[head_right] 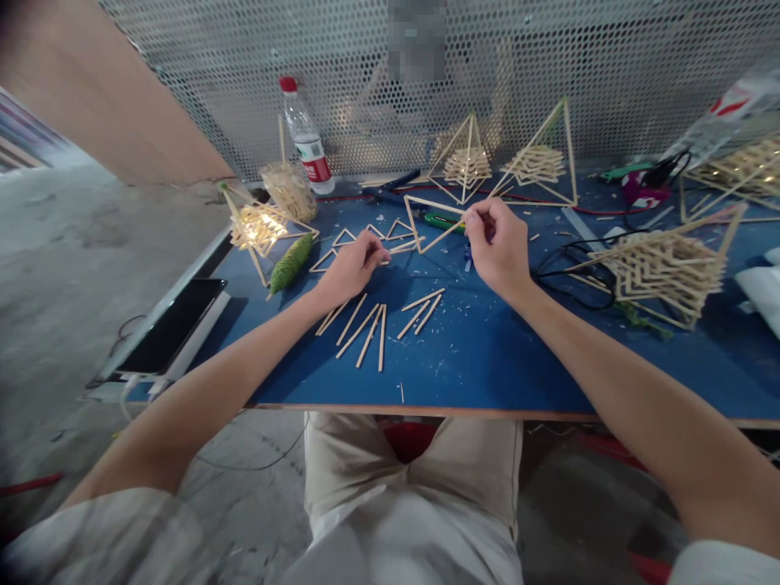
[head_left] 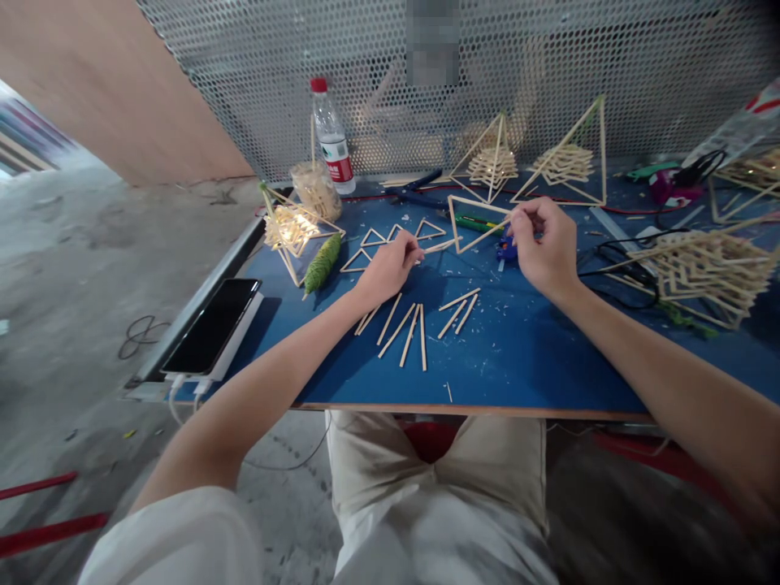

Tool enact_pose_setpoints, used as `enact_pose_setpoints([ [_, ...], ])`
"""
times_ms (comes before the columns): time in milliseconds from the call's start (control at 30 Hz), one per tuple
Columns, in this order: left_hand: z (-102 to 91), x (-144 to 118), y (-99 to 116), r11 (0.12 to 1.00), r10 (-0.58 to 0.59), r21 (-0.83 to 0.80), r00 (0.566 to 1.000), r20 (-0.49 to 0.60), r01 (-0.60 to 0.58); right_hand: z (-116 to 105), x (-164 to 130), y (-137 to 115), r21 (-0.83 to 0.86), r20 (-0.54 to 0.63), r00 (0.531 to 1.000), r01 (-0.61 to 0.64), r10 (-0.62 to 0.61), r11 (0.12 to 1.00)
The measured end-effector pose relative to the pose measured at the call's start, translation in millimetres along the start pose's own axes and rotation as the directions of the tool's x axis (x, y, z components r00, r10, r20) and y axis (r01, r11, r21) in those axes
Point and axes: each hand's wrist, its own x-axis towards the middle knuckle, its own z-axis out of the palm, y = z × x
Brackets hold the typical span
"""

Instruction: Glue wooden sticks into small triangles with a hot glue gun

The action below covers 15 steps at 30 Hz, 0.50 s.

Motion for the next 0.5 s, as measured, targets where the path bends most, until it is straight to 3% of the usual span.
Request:
enact_pose_setpoints([
  [200,2.6,-1,2,0.995,-0.040,-0.085,0.999,0.018,0.042,-1,-3,-5,-0.024,0.023,1.000,0.019,-0.018,1.000],
  [500,-0.9,-3,17,0.997,-0.046,-0.055,0.997,0.068,0.050,2,-4,-12,0.030,0.042,0.998,0.040,-0.041,0.999],
])
